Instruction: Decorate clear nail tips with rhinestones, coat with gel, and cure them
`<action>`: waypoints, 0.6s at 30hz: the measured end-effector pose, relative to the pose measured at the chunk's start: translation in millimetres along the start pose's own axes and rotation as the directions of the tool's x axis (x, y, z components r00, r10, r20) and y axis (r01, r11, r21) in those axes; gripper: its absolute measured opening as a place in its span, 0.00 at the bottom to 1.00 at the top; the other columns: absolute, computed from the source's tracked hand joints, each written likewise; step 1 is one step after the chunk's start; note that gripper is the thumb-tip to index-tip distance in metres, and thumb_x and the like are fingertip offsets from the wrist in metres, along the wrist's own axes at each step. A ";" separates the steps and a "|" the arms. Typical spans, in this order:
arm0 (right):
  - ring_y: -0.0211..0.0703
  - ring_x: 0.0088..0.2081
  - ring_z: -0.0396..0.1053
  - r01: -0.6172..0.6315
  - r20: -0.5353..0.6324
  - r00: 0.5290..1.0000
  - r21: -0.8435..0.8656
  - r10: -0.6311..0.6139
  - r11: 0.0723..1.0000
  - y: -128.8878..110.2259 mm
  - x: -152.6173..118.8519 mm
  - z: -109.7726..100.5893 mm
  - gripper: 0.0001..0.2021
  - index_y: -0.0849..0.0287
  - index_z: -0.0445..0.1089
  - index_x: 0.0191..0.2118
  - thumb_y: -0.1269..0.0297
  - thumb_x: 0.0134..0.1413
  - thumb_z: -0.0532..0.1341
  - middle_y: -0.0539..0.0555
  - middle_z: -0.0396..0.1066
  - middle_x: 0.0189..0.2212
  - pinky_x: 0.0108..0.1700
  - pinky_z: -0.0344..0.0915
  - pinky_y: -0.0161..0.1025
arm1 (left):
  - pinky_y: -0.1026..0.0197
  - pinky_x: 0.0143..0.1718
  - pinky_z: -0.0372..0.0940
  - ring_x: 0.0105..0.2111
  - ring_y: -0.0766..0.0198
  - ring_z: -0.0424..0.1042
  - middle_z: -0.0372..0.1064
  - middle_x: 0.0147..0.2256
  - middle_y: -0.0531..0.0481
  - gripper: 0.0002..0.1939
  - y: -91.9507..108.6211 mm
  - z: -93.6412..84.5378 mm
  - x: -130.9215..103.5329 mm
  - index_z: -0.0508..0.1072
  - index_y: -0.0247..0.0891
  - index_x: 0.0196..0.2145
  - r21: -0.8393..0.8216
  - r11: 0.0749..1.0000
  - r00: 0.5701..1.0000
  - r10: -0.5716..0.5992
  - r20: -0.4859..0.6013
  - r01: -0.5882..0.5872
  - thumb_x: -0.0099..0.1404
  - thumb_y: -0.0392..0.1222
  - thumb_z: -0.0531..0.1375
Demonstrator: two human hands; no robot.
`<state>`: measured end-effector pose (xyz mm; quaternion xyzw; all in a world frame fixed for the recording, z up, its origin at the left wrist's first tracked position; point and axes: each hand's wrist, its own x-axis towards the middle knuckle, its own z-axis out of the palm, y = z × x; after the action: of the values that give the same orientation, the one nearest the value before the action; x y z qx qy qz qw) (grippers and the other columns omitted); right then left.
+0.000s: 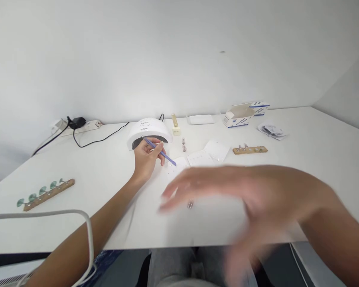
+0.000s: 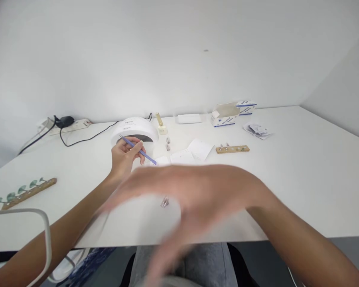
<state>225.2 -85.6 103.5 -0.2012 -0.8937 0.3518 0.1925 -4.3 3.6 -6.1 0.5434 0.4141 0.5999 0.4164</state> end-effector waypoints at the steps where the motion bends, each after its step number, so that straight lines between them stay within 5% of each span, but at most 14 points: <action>1: 0.43 0.46 0.70 -0.080 -0.068 0.995 -0.021 0.078 0.997 15.4 2.0 -3.3 0.24 0.48 0.69 0.52 0.54 0.47 0.67 0.50 0.72 0.47 0.45 0.66 0.36 | 0.65 0.12 0.61 0.12 0.70 0.64 0.67 0.21 0.55 0.11 -0.1 -0.5 0.4 0.67 0.35 0.33 0.000 1.000 1.000 0.002 -0.006 -0.002 0.56 0.40 0.64; 2: 0.42 0.43 0.71 -0.189 -0.178 0.967 -0.038 0.179 0.981 33.6 4.4 -4.4 0.20 0.50 0.70 0.50 0.55 0.50 0.65 0.51 0.73 0.45 0.43 0.67 0.36 | 0.65 0.12 0.60 0.12 0.70 0.64 0.67 0.21 0.55 0.11 0.0 -0.9 0.9 0.66 0.35 0.34 -0.005 1.000 1.000 0.002 -0.013 -0.002 0.57 0.40 0.64; 4: 0.43 0.37 0.71 -0.414 -0.460 0.814 -0.033 0.354 0.910 71.7 9.5 0.9 0.13 0.57 0.72 0.43 0.57 0.55 0.61 0.54 0.74 0.39 0.39 0.67 0.38 | 0.66 0.12 0.58 0.12 0.70 0.63 0.68 0.21 0.55 0.11 0.9 -1.6 2.3 0.66 0.35 0.35 -0.025 1.000 1.000 0.000 -0.029 -0.001 0.58 0.40 0.64; 6: 0.45 0.36 0.70 -0.555 -0.564 0.698 -0.037 0.441 0.831 101.4 13.8 14.9 0.13 0.60 0.71 0.41 0.56 0.59 0.57 0.56 0.73 0.35 0.40 0.67 0.43 | 0.66 0.13 0.57 0.12 0.70 0.63 0.68 0.22 0.55 0.12 2.1 -2.3 3.6 0.65 0.36 0.38 -0.052 0.999 0.999 0.002 -0.042 -0.004 0.58 0.40 0.63; 7: 0.47 0.38 0.69 -0.577 -0.572 0.695 -0.084 0.435 0.812 110.5 15.4 24.0 0.14 0.60 0.70 0.44 0.56 0.59 0.57 0.57 0.72 0.36 0.43 0.66 0.45 | 0.66 0.13 0.57 0.13 0.70 0.63 0.69 0.22 0.54 0.13 2.7 -2.7 3.9 0.64 0.36 0.39 -0.062 0.998 0.999 0.006 -0.047 -0.009 0.59 0.40 0.63; 12: 0.57 0.51 0.60 -0.512 -0.434 0.828 -0.330 0.354 0.793 110.5 19.4 67.3 0.29 0.62 0.62 0.57 0.46 0.56 0.56 0.63 0.65 0.49 0.52 0.60 0.53 | 0.65 0.18 0.60 0.14 0.73 0.63 0.69 0.24 0.55 0.12 4.4 -3.4 1.7 0.63 0.38 0.41 -0.031 0.999 0.999 -0.024 -0.021 0.023 0.62 0.41 0.61; 18: 0.61 0.63 0.44 -0.493 -0.320 0.858 -0.292 0.402 0.820 112.0 23.1 84.0 0.41 0.59 0.51 0.64 0.41 0.50 0.60 0.63 0.51 0.64 0.60 0.49 0.57 | 0.65 0.19 0.60 0.13 0.73 0.63 0.68 0.24 0.56 0.12 0.9 -2.9 1.7 0.62 0.39 0.40 -0.017 0.997 0.997 -0.078 -0.019 0.077 0.61 0.43 0.61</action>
<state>190.0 -45.3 -27.9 -0.4804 -0.8392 0.1885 0.1714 -7.3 4.7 -5.0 0.5176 0.4340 0.5919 0.4397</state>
